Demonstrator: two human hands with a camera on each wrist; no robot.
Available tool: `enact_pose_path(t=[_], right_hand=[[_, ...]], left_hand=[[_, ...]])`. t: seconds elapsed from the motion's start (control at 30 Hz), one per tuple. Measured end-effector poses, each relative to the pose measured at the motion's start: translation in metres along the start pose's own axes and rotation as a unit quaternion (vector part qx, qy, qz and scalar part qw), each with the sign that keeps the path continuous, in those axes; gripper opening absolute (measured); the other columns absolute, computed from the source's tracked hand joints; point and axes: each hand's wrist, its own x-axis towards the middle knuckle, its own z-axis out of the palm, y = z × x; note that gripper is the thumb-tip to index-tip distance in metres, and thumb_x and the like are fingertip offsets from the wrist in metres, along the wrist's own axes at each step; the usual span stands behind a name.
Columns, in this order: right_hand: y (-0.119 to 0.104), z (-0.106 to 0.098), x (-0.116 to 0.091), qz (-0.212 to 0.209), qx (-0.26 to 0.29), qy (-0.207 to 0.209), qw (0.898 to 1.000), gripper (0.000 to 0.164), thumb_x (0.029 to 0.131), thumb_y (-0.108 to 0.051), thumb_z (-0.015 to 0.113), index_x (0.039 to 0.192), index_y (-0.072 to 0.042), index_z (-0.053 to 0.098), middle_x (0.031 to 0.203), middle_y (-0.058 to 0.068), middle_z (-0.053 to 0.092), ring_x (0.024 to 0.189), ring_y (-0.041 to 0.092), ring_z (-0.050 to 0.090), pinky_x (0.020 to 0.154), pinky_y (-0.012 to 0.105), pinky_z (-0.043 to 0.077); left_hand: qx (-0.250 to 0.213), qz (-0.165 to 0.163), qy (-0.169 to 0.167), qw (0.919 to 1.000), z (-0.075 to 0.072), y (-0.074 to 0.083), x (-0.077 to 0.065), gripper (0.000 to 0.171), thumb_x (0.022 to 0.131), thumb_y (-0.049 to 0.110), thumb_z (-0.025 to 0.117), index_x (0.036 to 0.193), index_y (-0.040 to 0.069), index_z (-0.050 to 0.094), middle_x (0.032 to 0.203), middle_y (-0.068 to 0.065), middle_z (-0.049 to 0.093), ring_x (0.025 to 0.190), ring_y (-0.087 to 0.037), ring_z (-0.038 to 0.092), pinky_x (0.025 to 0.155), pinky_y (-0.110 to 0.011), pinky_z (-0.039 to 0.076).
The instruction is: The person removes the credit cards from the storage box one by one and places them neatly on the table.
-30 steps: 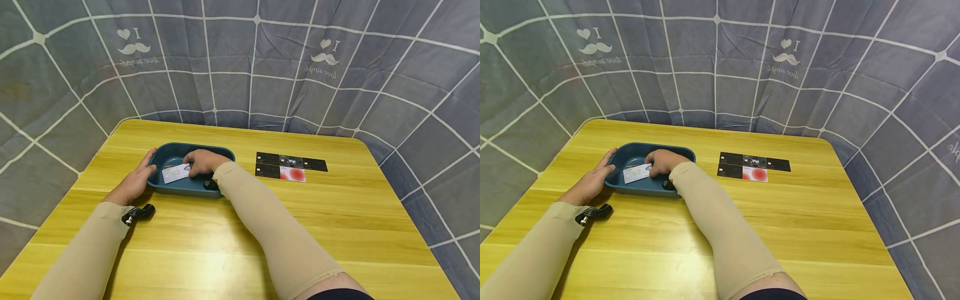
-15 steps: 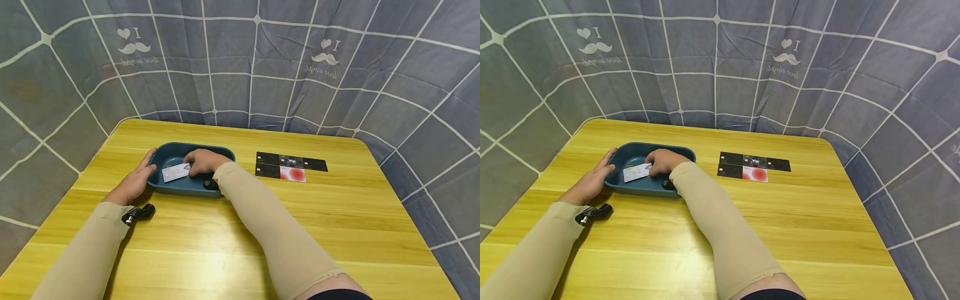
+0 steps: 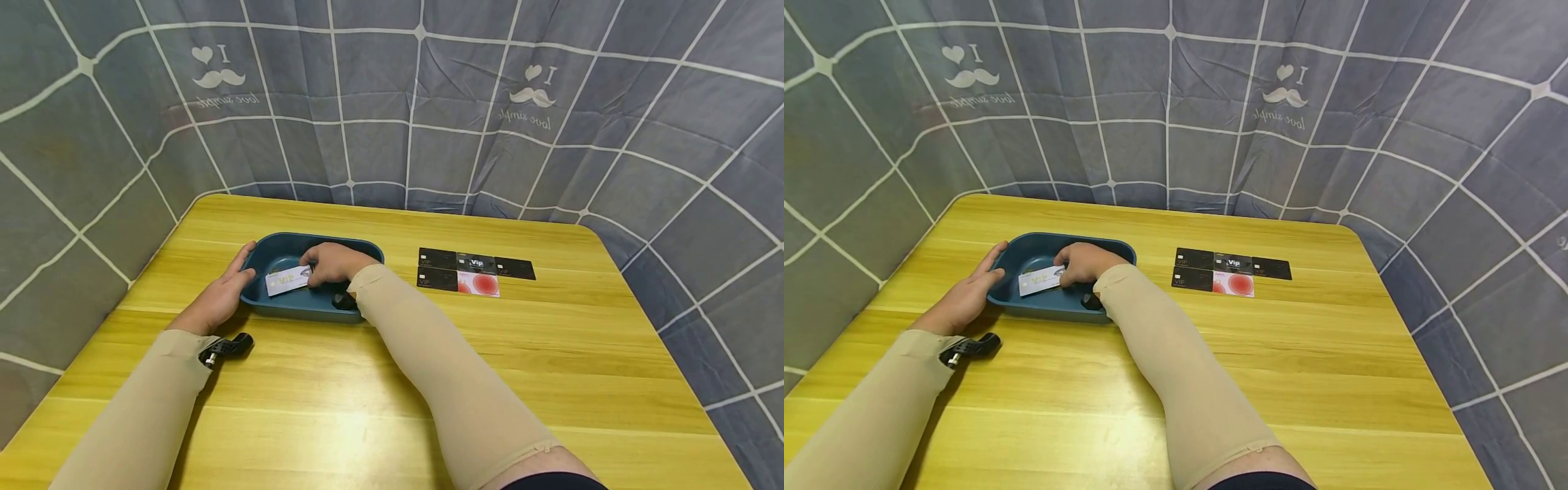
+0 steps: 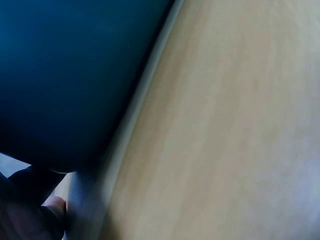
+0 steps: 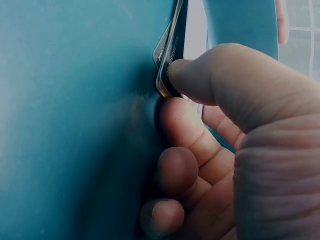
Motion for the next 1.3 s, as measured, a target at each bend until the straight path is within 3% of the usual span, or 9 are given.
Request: enact_pose_path(t=[0.33,0.9,1.3], right_hand=[[0.0003,0.0004,-0.0001,-0.003,0.002,0.007,1.0,0.057,0.098,-0.021,0.073,0.152,-0.015,0.057,0.141,0.005,0.064,0.11,0.017,0.059,0.094,0.026,0.049],[-0.0007,-0.0003,0.0014,-0.005,0.062,0.023,0.998,0.056,0.094,-0.01,0.073,0.148,-0.008,0.059,0.133,0.009,0.067,0.099,0.016,0.061,0.071,0.019,0.047],[-0.0003,0.0,0.0014,-0.012,0.082,0.025,0.996,0.06,0.093,-0.008,0.072,0.151,-0.006,0.056,0.13,0.01,0.069,0.092,0.016,0.059,0.067,0.02,0.045]], left_hand=[[-0.006,0.007,0.001,1.0,0.0004,-0.0001,0.0006,0.063,0.115,0.04,0.021,0.169,0.035,-0.011,0.177,-0.003,-0.019,0.162,-0.047,-0.013,0.123,-0.077,-0.003],[0.003,-0.005,0.001,1.0,-0.0005,0.0001,0.0016,0.062,0.115,0.042,0.018,0.169,0.035,-0.012,0.176,-0.007,-0.02,0.16,-0.052,-0.011,0.122,-0.079,-0.001],[-0.007,0.0,0.001,1.0,0.0007,-0.0022,0.0028,0.063,0.115,0.041,0.019,0.169,0.036,-0.012,0.176,-0.004,-0.02,0.161,-0.048,-0.013,0.123,-0.078,-0.004]])
